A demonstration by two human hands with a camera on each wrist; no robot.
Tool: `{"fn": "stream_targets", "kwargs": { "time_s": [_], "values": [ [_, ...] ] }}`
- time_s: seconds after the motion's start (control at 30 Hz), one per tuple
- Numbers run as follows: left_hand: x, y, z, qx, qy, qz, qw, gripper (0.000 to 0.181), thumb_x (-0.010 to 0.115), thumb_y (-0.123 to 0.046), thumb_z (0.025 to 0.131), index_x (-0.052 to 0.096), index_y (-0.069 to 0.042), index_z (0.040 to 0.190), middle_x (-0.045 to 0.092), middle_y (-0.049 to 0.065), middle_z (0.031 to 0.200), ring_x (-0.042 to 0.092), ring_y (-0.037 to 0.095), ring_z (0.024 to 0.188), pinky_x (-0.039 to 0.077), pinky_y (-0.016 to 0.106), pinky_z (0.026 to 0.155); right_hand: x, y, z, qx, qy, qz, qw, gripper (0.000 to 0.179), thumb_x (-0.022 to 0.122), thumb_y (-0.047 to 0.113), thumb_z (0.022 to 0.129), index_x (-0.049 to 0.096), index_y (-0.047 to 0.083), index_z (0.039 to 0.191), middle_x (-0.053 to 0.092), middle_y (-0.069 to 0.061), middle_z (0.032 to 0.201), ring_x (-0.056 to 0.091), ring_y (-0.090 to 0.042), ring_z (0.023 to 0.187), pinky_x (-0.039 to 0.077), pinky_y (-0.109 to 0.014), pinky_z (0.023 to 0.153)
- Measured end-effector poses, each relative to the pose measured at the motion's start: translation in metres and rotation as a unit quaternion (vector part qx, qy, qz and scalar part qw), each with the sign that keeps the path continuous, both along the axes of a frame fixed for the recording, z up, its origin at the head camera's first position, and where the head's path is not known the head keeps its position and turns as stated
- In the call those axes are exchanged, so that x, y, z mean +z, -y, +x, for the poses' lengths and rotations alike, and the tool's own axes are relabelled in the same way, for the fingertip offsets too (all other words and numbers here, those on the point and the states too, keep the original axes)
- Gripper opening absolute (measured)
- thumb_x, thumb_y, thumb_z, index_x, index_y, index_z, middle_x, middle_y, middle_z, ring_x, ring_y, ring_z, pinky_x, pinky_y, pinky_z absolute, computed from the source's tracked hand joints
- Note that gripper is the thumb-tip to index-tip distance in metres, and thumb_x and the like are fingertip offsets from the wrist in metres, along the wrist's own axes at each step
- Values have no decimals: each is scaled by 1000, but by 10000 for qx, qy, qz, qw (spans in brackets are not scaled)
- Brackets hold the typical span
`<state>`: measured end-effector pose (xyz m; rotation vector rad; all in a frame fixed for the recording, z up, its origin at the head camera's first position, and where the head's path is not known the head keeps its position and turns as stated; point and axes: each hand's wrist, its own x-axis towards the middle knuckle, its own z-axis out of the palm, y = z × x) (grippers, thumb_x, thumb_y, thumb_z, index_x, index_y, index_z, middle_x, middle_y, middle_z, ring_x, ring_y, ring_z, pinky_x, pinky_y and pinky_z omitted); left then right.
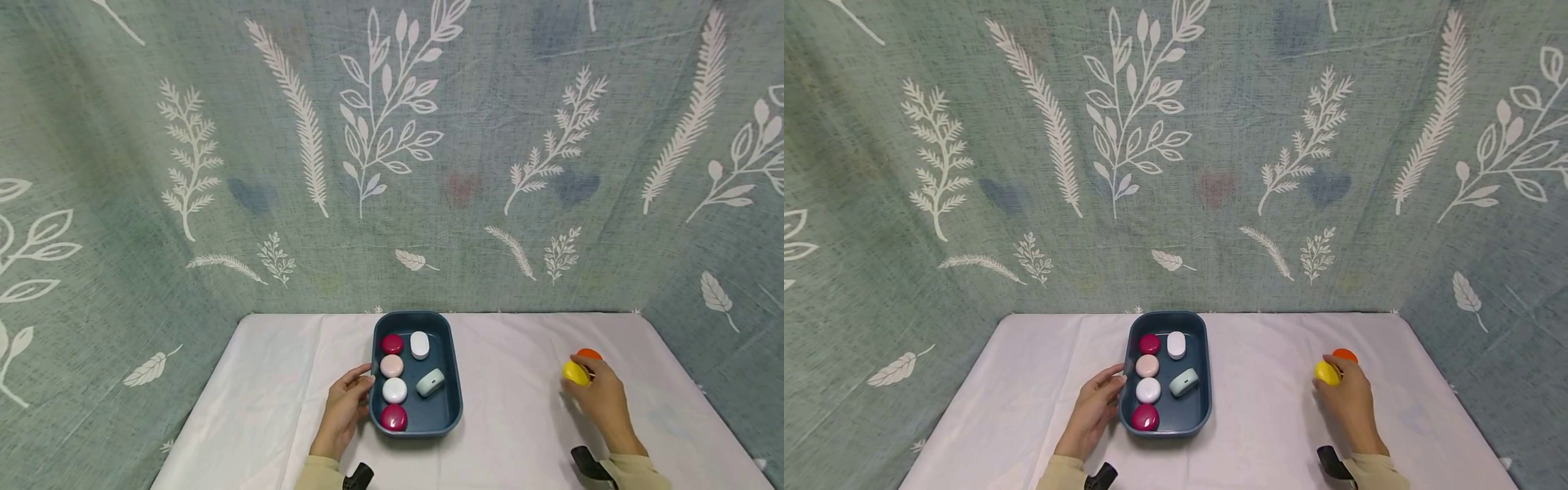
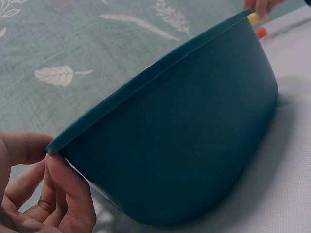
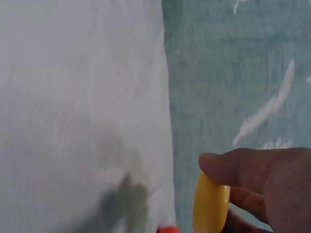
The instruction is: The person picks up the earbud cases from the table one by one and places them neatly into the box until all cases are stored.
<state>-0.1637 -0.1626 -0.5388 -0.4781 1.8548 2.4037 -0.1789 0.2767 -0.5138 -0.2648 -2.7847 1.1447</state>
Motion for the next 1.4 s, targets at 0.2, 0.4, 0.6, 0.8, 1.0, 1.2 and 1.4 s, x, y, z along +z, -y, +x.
{"fn": "stream_targets", "kwargs": {
  "time_s": [0.2,0.4,0.6,0.8,1.0,1.2,1.4],
  "values": [
    [0,1,0,-11,19,-31,10000,43,65,-7,103,58,5,143,62,-5,90,56,7,70,53,20,59,3,23,-1,426,-327,17,9986,55,80,-3,88,58,-15,137,56,-38,136,56,-55,125,46,-66,107],
    [0,1,-1,-15,38,-24,10000,44,66,-8,103,58,5,143,62,-5,90,57,7,71,53,20,60,4,46,0,753,-905,-56,9930,51,82,-8,83,64,-14,130,62,-35,128,62,-51,116,50,-64,101],
    [0,1,-2,-3,29,-12,10000,42,66,-8,103,59,4,143,62,-5,90,56,7,71,53,20,60,6,69,-4,938,-1120,-103,9892,51,84,-9,82,65,-12,129,65,-29,126,63,-46,117,52,-61,101],
    [-2,0,-3,17,15,-26,10000,41,65,-7,103,60,5,142,62,-5,89,56,7,70,54,21,60,10,89,-6,1134,-1319,-171,9846,51,86,-9,80,68,-8,128,67,-25,125,65,-43,116,54,-58,100],
    [-3,0,-3,36,1,-8,10000,41,65,-7,103,60,4,141,63,-4,90,57,7,70,54,21,60,16,110,-7,1340,-1557,-313,9782,50,87,-9,78,70,-5,124,69,-21,122,66,-39,112,55,-58,98],
    [-2,0,-3,57,-66,-41,10000,40,66,-7,102,60,5,140,64,-3,91,57,7,71,54,20,59,22,127,-8,1491,-1568,-458,9752,49,87,-10,77,72,-3,123,70,-20,121,67,-36,111,56,-56,98],
    [-1,0,-1,62,2,-128,9999,41,66,-9,102,61,4,140,64,-3,92,58,8,73,54,20,60,27,142,-9,1632,-1394,-608,9748,48,87,-8,80,72,0,124,69,-18,124,66,-35,115,55,-54,101]
  ]
}}
